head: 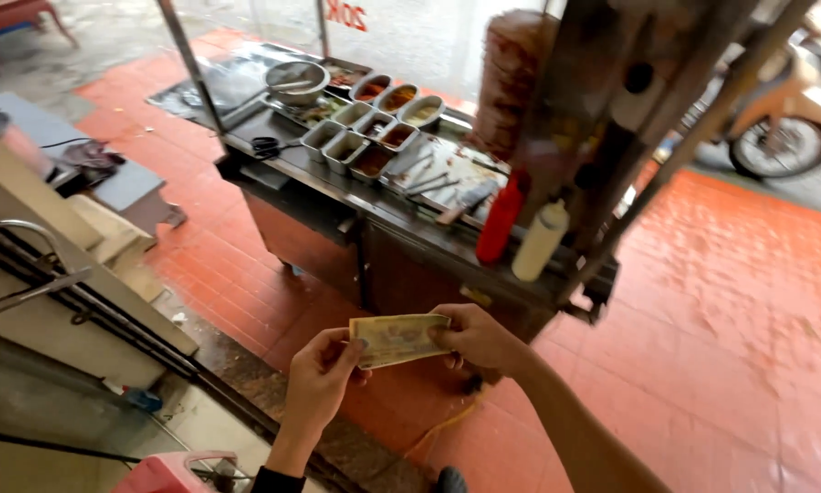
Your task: The person prepares a baguette sandwich at a street food stall, using tongs to add pickled vegetables and fillings from ingredient trays into a split baguette, then places the sandwich on a countertop grill press and presses it. They then bag baked goods from a display case, warm an item in a microwave, wrap the sandwich in paper and a plastic bag, and hand the bag to a customer on a scooter while receiving cash payment.
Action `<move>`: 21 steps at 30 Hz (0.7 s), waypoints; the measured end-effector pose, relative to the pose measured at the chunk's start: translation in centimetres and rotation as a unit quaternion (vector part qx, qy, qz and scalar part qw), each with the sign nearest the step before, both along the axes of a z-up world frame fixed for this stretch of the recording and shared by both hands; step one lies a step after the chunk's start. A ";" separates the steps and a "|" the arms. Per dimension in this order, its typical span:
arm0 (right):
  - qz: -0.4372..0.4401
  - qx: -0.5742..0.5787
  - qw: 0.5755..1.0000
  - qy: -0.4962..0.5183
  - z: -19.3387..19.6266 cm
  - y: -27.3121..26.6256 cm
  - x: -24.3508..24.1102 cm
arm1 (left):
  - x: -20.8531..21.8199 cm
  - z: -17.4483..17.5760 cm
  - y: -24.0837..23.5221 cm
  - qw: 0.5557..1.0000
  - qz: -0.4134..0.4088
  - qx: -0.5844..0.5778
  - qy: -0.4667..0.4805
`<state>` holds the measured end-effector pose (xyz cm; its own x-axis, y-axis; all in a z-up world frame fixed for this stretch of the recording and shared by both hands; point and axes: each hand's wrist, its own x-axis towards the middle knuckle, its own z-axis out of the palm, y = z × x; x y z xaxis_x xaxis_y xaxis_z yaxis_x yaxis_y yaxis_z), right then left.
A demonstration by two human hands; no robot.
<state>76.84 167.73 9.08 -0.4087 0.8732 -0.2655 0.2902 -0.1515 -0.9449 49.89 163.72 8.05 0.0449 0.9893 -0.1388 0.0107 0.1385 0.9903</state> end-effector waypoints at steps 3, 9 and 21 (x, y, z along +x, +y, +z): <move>0.034 0.002 0.999 0.005 -0.6 6.0 0.2 | 1.1 -0.3 4.4 0.999 0.039 -0.027 0.013; 0.040 -0.066 0.997 -0.002 -2.1 15.4 -1.0 | -0.2 -2.9 12.8 0.997 0.068 -0.034 0.026; -0.244 -0.112 0.963 0.020 -11.4 30.9 0.3 | -6.5 -16.1 44.1 0.996 -0.038 -0.065 0.039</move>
<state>77.15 198.64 -2.34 0.0216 0.8863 -0.4626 0.0975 -0.4624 -0.8813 43.42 207.86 -8.03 0.1024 0.9568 -0.2722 0.1028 0.2620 0.9596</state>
